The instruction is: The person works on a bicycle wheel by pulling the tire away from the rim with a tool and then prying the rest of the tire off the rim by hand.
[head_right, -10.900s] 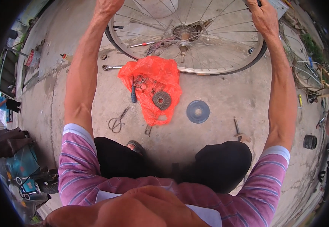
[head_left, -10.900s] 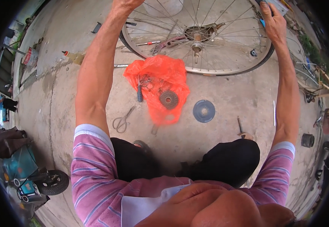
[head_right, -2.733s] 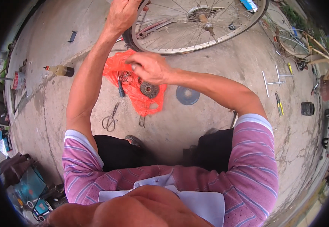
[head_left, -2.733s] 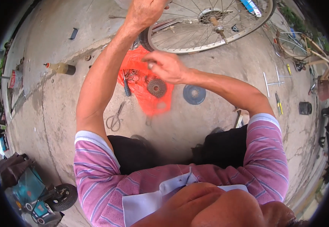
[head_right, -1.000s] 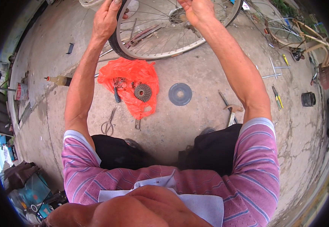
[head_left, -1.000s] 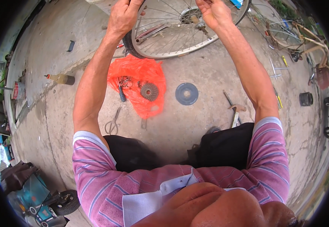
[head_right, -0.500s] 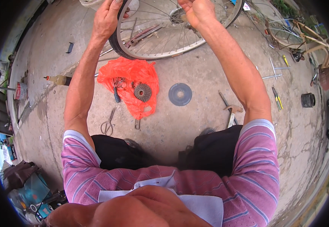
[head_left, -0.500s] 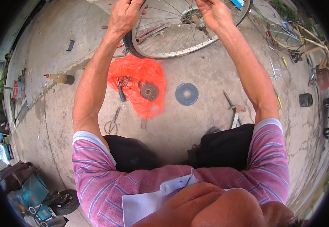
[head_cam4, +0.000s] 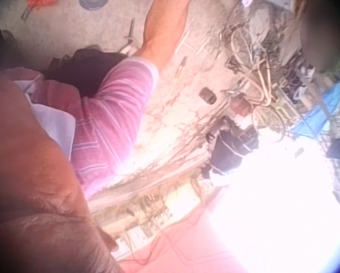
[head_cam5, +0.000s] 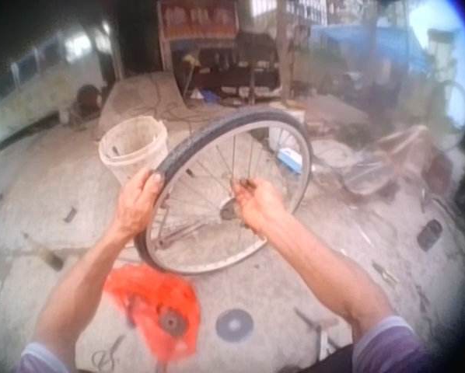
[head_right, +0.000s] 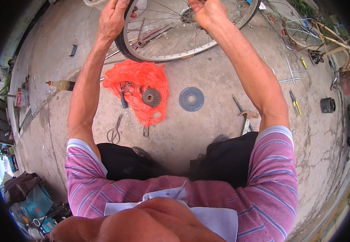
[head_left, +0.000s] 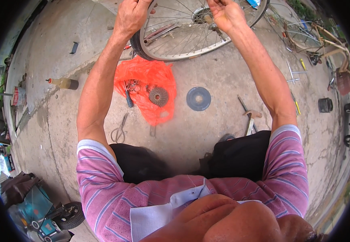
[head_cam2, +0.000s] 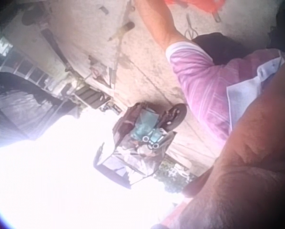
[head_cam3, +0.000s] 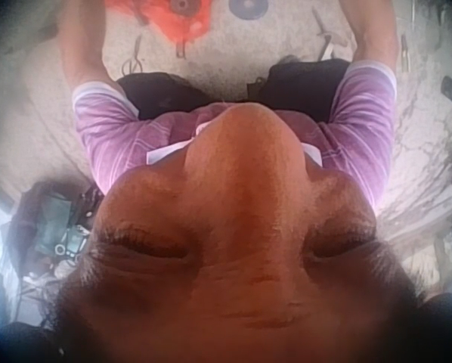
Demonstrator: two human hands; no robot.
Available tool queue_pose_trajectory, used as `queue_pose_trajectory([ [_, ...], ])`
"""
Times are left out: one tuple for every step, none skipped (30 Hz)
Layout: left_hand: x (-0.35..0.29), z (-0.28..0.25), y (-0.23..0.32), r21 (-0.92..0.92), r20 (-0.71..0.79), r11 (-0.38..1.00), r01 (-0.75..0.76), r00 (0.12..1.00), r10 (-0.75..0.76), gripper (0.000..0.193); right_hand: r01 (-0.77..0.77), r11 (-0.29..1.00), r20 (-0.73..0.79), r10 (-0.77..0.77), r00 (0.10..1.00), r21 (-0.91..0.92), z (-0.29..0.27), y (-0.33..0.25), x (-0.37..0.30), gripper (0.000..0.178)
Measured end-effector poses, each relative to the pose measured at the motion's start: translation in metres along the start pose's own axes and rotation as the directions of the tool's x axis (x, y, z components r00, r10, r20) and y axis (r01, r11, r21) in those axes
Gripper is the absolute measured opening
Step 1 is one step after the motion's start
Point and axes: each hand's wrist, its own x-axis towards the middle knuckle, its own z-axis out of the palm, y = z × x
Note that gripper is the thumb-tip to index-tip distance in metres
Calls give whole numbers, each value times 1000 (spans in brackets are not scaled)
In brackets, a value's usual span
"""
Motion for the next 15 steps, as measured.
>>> queue_pose_trajectory([
  [0,0,0,-2,-2,1000,11,1000,-11,36,-15,1000,13,15,1000,-14,-1,-1,0,18],
  [0,-1,1,-3,-1,1000,11,1000,-11,36,-29,999,25,30,999,-28,-3,-1,1,18],
  [1,-1,1,-22,5,1000,3,1000,-3,36,-28,999,24,28,999,-27,-4,-1,3,18],
  [2,0,2,-43,11,999,-5,1000,6,35,-27,1000,44,27,999,-2,-4,-1,6,18],
  [1,2,4,-47,17,999,-2,1000,3,35,-29,999,56,28,998,23,-5,-1,3,17],
  [0,6,7,-111,-1,992,55,998,-56,34,-27,999,47,26,999,23,-4,-1,1,17],
  [0,10,10,-176,-13,978,111,993,-115,33,-7,997,9,6,1000,78,0,-2,3,17],
  [1,7,5,-200,55,975,100,994,-91,31,9,991,-41,-3,999,131,4,2,-1,16],
  [-2,3,0,-168,73,978,124,991,-113,31,3,992,-74,7,997,129,5,7,0,16],
  [2,17,6,-299,92,945,135,989,-112,32,41,996,-28,-38,999,78,-4,-9,3,16],
  [2,15,9,-205,-65,976,-79,996,67,33,28,998,42,-30,999,49,-1,-2,7,15],
  [0,8,-5,-290,69,954,73,996,-55,36,13,995,21,-15,1000,95,0,3,11,17],
  [-4,6,-8,-290,47,949,125,992,-117,38,-2,996,18,0,1000,87,8,10,8,18],
  [-9,4,-4,-287,24,943,170,985,-170,40,-13,996,21,11,1000,83,14,13,2,19],
  [-12,8,8,-245,-17,963,115,992,-123,40,-8,997,-3,8,1000,79,13,9,0,19],
])
